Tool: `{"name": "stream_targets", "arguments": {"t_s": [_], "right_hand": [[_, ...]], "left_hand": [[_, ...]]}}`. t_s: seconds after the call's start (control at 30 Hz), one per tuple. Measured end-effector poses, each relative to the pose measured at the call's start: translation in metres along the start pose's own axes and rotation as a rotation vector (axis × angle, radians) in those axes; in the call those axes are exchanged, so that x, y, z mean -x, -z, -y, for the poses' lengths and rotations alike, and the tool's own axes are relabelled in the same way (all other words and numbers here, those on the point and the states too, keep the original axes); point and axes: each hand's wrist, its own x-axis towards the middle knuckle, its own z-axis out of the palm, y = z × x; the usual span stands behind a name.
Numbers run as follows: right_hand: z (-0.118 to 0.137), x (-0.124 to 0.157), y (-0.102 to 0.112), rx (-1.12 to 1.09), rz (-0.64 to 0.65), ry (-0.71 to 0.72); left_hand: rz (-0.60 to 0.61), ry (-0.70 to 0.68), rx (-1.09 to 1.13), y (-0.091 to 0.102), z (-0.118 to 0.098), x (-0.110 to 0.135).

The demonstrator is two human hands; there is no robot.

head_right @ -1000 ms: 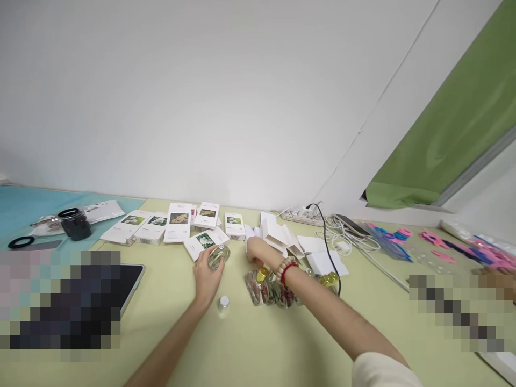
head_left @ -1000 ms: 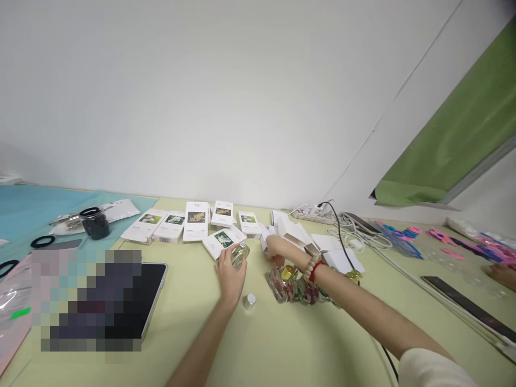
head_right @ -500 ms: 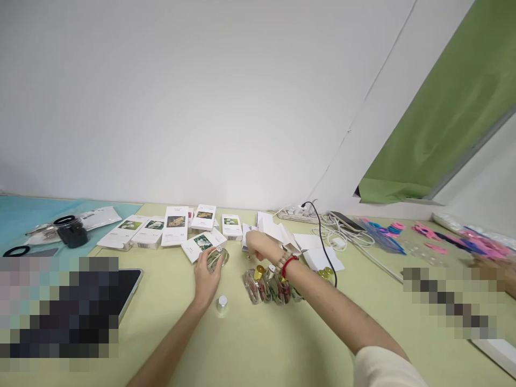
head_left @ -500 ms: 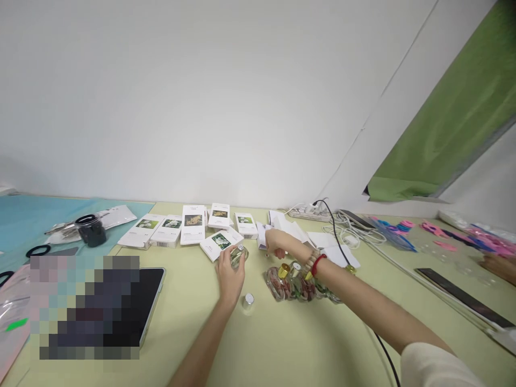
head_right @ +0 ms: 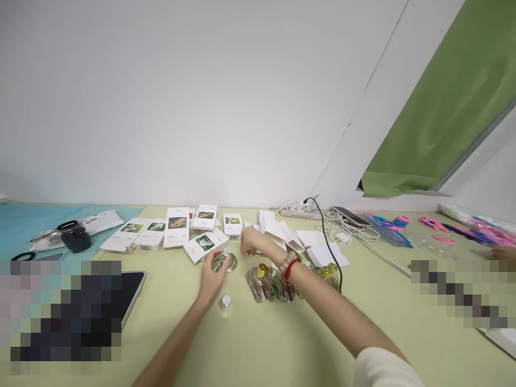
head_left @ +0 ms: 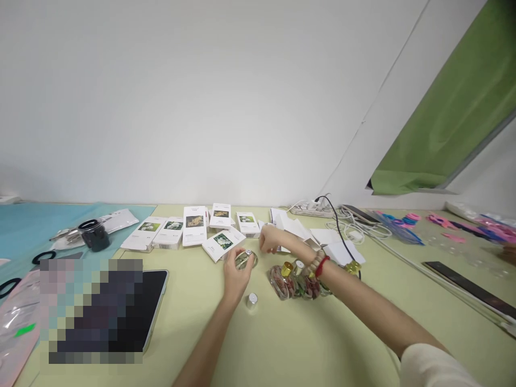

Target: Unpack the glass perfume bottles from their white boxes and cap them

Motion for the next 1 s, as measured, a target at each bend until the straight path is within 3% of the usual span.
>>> {"name": "stream_targets", "arguments": {"t_s": [0.13,0.23,0.37,0.47,0.67,1.0], "right_hand": [[0.017,0.032,0.006,-0.200,-0.228,0.249],[0.028,0.052,-0.017,-0.432,-0.477,0.492],[0.030,0.059,-0.061,-0.591,-0.687,0.576],[0.024,0.060,-0.081,-0.599,-0.799,0.574],[0.013,0.065,-0.092,-0.528,-0.882,0.622],[0.003,0.064,-0.096,-0.389,-0.803,0.644]], "left_hand": [[0.046,0.065,0.079,0.002,-0.003,-0.001],[0.019,0.138,0.083,0.002,-0.002,-0.002],[0.013,0.132,0.120,0.000,0.000,-0.002],[0.029,0.156,0.120,-0.001,0.000,-0.001],[-0.005,0.245,0.129,-0.002,-0.002,0.000],[-0.060,0.305,0.221,-0.002,0.001,0.000]]}}
